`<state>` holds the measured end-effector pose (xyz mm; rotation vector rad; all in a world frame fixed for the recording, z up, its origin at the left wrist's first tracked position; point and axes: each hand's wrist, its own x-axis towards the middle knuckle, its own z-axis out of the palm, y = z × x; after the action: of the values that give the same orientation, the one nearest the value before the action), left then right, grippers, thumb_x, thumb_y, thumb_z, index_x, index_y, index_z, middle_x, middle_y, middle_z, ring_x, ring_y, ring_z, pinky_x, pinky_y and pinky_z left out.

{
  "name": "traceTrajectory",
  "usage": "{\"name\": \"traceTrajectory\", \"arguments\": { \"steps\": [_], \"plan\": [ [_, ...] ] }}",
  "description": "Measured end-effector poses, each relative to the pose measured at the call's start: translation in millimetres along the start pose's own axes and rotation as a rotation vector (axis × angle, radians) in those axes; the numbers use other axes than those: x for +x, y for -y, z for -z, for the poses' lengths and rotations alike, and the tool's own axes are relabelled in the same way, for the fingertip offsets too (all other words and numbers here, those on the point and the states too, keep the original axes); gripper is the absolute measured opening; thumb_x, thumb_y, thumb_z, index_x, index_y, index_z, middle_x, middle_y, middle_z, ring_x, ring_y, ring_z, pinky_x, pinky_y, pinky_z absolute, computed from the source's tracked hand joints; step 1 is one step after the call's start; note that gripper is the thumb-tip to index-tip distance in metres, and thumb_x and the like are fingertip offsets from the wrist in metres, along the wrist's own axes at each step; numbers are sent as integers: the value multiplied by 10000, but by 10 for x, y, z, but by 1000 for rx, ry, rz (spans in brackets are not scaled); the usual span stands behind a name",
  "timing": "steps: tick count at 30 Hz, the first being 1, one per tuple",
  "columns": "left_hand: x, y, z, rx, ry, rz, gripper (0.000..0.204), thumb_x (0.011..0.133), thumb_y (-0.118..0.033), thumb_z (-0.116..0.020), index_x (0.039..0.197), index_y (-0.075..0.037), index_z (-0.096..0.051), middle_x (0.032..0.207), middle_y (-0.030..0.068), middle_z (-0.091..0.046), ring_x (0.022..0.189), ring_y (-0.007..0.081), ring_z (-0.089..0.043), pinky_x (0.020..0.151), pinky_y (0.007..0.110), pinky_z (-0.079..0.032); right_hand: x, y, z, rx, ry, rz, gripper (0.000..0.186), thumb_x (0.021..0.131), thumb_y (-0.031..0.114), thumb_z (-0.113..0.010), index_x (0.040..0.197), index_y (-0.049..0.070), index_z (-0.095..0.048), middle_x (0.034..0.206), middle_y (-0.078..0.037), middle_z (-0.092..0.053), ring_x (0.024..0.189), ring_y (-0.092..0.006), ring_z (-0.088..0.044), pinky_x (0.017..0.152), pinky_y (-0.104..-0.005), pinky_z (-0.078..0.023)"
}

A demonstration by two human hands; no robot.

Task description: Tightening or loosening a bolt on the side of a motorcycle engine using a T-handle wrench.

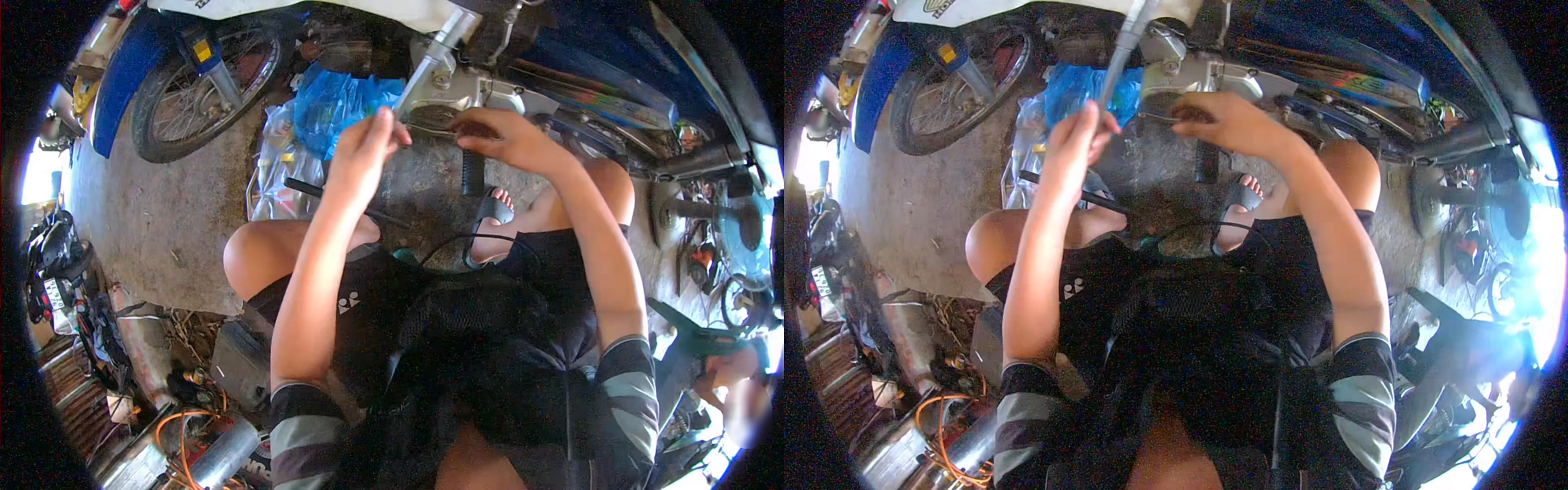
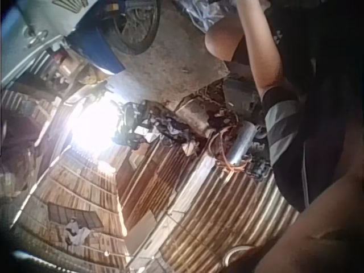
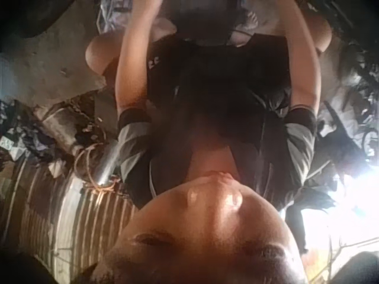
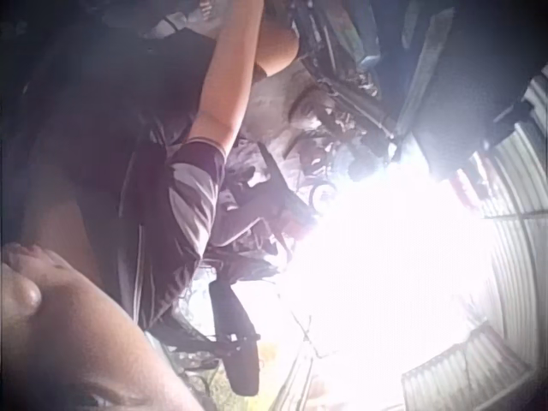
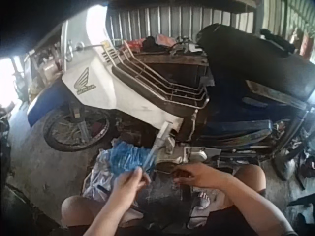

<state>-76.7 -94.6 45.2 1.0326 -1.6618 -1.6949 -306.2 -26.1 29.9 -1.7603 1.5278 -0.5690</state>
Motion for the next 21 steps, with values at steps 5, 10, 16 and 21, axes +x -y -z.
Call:
{"name": "traceTrajectory", "arguments": {
  "steps": [5, 10, 16, 21],
  "plan": [
    [101, 340, -85, 273, -94, 62, 379, 907, -319, -397, 790, -7, -578, 639, 129, -535, 609, 254, -522, 602, 344, -390, 259, 89, -447, 678, -20, -84, 392, 875, 242, -518, 1208, 55, -431, 1039, -75, -550, 940, -158, -531, 786, -293, -452],
    [35, 573, -117, 405, -95, 77, 292, 892, -260, -416, 842, -15, -566, 709, 177, -559, 660, 316, -543, 624, 372, -399, 361, 41, -589, 842, -153, -128, 419, 900, 301, -463, 1230, 53, -391, 1085, -85, -532, 965, -173, -528, 793, -310, -459],
    [-9, 650, -105, 403, -104, 90, 273, 879, -250, -425, 856, -20, -571, 737, 206, -564, 706, 345, -555, 631, 394, -407, 413, 136, -676, 941, -190, -217, 374, 897, 246, -473, 1192, 26, -406, 1047, -90, -538, 936, -184, -551, 767, -340, -503],
    [-6, 635, -112, 440, -122, 60, 292, 874, -266, -427, 856, -13, -571, 778, 223, -572, 756, 383, -555, 650, 410, -417, 517, 236, -558, 974, -141, -250, 287, 884, 171, -488, 1131, 29, -447, 999, -98, -558, 894, -201, -578, 733, -353, -525]
  ]
}}
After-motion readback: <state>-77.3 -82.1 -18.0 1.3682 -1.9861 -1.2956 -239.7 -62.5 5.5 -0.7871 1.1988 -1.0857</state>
